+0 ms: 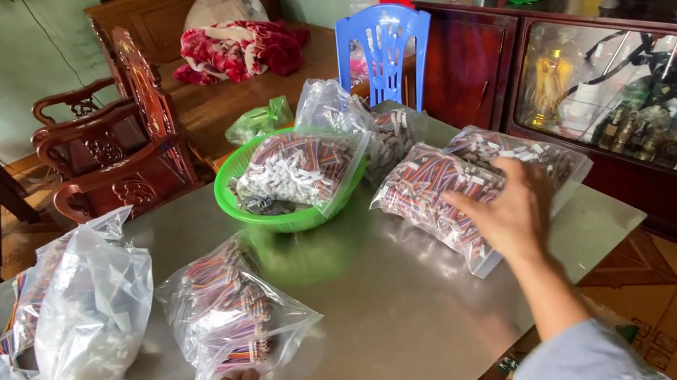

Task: Bagging small bundles of electrical wires into plastic bags

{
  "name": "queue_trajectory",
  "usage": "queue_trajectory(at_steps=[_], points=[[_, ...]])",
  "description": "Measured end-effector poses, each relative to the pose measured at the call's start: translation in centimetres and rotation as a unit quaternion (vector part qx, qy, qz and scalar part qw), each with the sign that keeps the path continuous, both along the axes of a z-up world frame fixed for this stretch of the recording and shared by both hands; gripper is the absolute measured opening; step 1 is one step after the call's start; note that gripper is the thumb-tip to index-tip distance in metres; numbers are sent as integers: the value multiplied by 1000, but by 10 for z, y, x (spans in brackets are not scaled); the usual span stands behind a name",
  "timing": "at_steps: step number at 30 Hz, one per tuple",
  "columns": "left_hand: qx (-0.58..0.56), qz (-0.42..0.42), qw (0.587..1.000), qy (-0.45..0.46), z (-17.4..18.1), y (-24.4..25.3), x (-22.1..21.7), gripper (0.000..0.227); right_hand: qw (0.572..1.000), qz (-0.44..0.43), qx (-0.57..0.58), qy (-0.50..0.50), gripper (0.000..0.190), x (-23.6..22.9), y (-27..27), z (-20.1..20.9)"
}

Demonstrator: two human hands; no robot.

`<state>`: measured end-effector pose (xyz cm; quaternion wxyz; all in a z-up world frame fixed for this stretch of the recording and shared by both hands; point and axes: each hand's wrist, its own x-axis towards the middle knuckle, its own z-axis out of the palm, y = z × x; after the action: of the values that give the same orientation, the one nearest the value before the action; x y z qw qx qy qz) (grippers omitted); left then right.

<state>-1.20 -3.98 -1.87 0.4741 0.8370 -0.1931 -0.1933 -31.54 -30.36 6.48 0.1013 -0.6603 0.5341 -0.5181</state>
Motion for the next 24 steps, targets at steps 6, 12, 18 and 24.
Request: queue_trajectory(at_steps=[6,12,18,24], points=[[27,-13,999,-31,-10,-1,4,33,993,-76,68,61,103,-25,-16,-44],[37,-32,999,-24,-13,-2,11,31,999,-11,-25,-34,94,-15,-3,-52],[26,-33,999,-27,-17,-1,12,29,984,-4,-174,46,107,-1,7,-56],[31,-27,999,-27,-16,-2,12,30,976,2,-211,57,104,0,8,-56]])
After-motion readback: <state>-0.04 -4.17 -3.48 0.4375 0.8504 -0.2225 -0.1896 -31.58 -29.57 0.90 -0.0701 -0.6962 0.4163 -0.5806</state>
